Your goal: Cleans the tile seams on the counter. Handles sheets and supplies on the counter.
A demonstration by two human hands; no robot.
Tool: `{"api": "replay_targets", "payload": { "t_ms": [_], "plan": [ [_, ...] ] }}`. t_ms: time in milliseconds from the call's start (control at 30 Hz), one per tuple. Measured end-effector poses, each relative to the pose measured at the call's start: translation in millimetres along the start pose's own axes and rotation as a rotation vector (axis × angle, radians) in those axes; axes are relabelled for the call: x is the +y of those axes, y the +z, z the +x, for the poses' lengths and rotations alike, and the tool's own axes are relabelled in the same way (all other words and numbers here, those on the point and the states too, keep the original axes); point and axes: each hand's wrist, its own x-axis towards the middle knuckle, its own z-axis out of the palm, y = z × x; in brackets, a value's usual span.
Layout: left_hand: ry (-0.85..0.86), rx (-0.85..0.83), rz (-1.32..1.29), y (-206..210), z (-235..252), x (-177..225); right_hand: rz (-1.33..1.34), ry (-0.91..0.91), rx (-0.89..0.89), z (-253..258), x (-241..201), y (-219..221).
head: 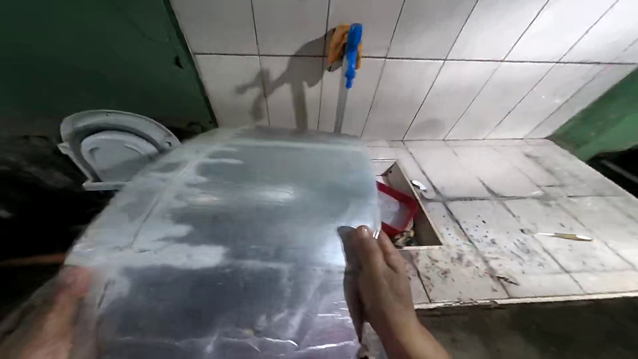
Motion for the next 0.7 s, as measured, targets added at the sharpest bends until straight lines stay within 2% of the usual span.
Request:
{"api": "replay_targets", "payload": {
  "t_ms": [67,133,200,267,400,467,567,700],
  "plan": [
    [-0.226,0.391,0.117,-21,-20,42,-0.043,-0.024,-0.183,2,0,51],
    [-0.29,0.591,0.293,-56,-50,58,-0.061,-0.01,-0.401,2,4,106],
    [-0.323,0.728,0.389,-98,-88,59,-0.05,0.009,-0.609,-2,12,166],
    [-0.348,0.853,0.289,-141,-114,54,-0.13,0.035,-0.743,-10,25,225],
    [-0.482,1.021,0.161,-201,-145,35,-0.318,0.134,-0.86,-28,72,300],
    [-0.433,1.024,0.049,-233,-145,9,-0.386,0.206,-0.875,-39,90,311],
    [-0.364,0.981,-0.096,-275,-144,-40,-0.494,0.281,-0.91,-50,109,299],
    [-0.549,1.119,0.113,-294,-149,-98,-0.63,0.338,-0.861,-55,122,251]
  ]
}}
